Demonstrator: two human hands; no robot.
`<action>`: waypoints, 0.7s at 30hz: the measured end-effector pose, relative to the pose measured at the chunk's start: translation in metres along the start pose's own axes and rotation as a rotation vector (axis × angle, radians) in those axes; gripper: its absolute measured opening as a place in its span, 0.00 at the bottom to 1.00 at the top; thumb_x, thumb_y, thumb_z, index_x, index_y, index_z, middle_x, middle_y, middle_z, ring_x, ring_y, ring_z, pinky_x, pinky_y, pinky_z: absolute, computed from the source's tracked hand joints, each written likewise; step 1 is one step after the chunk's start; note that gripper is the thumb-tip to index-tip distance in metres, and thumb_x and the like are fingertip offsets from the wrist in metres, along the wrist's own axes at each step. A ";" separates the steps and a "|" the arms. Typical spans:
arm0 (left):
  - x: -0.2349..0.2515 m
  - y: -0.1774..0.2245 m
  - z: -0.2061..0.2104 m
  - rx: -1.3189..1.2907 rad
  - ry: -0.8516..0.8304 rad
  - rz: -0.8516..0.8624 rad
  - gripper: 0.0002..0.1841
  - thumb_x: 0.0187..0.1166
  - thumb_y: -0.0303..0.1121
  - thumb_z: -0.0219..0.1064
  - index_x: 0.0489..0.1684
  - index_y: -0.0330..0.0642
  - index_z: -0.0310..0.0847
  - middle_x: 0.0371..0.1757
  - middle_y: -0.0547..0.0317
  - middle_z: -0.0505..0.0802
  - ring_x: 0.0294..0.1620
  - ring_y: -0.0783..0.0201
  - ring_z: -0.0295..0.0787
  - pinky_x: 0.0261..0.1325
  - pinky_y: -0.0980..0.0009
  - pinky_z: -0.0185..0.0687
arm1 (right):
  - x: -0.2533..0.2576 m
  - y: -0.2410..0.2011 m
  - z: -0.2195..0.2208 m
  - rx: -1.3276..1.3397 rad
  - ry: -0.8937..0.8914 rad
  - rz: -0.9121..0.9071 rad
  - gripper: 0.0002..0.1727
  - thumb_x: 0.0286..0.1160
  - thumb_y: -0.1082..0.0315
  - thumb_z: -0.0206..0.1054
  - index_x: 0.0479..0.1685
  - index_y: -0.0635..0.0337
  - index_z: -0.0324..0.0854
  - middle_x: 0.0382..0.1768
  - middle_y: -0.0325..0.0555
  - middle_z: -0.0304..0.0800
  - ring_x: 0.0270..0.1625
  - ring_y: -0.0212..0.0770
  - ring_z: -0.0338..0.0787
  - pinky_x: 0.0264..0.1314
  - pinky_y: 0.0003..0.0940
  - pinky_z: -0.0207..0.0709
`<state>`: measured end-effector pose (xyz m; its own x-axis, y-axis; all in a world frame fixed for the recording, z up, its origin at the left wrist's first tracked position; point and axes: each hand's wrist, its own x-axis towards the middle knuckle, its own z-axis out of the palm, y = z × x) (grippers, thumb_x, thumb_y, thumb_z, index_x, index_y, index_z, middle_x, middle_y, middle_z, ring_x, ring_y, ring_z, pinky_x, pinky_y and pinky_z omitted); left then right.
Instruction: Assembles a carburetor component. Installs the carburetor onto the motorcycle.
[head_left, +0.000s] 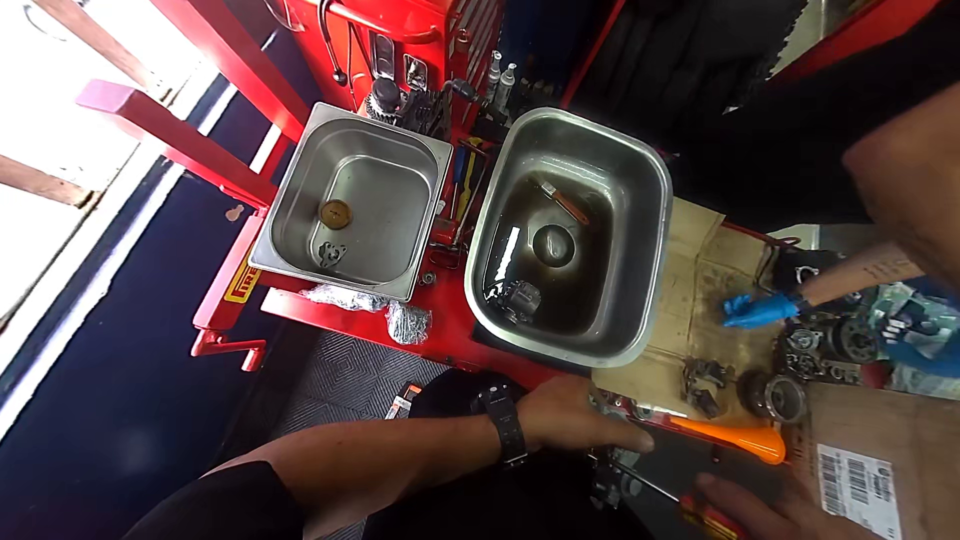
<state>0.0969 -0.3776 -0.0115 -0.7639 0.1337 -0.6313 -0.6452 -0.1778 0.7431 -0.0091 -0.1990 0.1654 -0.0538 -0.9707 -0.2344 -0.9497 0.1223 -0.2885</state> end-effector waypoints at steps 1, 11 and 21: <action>0.000 0.000 0.000 -0.002 0.003 0.004 0.39 0.64 0.63 0.77 0.63 0.38 0.81 0.53 0.46 0.91 0.54 0.55 0.89 0.61 0.50 0.83 | 0.000 0.001 -0.001 -0.005 -0.001 0.008 0.24 0.84 0.54 0.66 0.72 0.59 0.81 0.37 0.60 0.89 0.33 0.57 0.89 0.31 0.48 0.79; 0.001 0.001 -0.001 0.018 0.010 0.026 0.37 0.65 0.64 0.76 0.61 0.39 0.84 0.51 0.47 0.92 0.52 0.56 0.90 0.59 0.50 0.84 | 0.004 0.007 -0.004 -0.024 0.003 0.000 0.21 0.85 0.55 0.66 0.70 0.55 0.84 0.34 0.57 0.89 0.31 0.55 0.88 0.29 0.47 0.78; 0.004 -0.001 0.000 0.017 0.010 0.026 0.38 0.64 0.65 0.76 0.59 0.38 0.84 0.48 0.47 0.92 0.49 0.55 0.91 0.57 0.50 0.85 | 0.002 0.007 -0.002 -0.008 0.057 -0.020 0.19 0.85 0.58 0.65 0.65 0.60 0.82 0.36 0.58 0.88 0.32 0.56 0.89 0.30 0.47 0.80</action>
<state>0.0945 -0.3770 -0.0143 -0.7806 0.1194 -0.6135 -0.6249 -0.1648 0.7631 -0.0162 -0.2006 0.1653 -0.0516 -0.9831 -0.1757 -0.9532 0.1010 -0.2851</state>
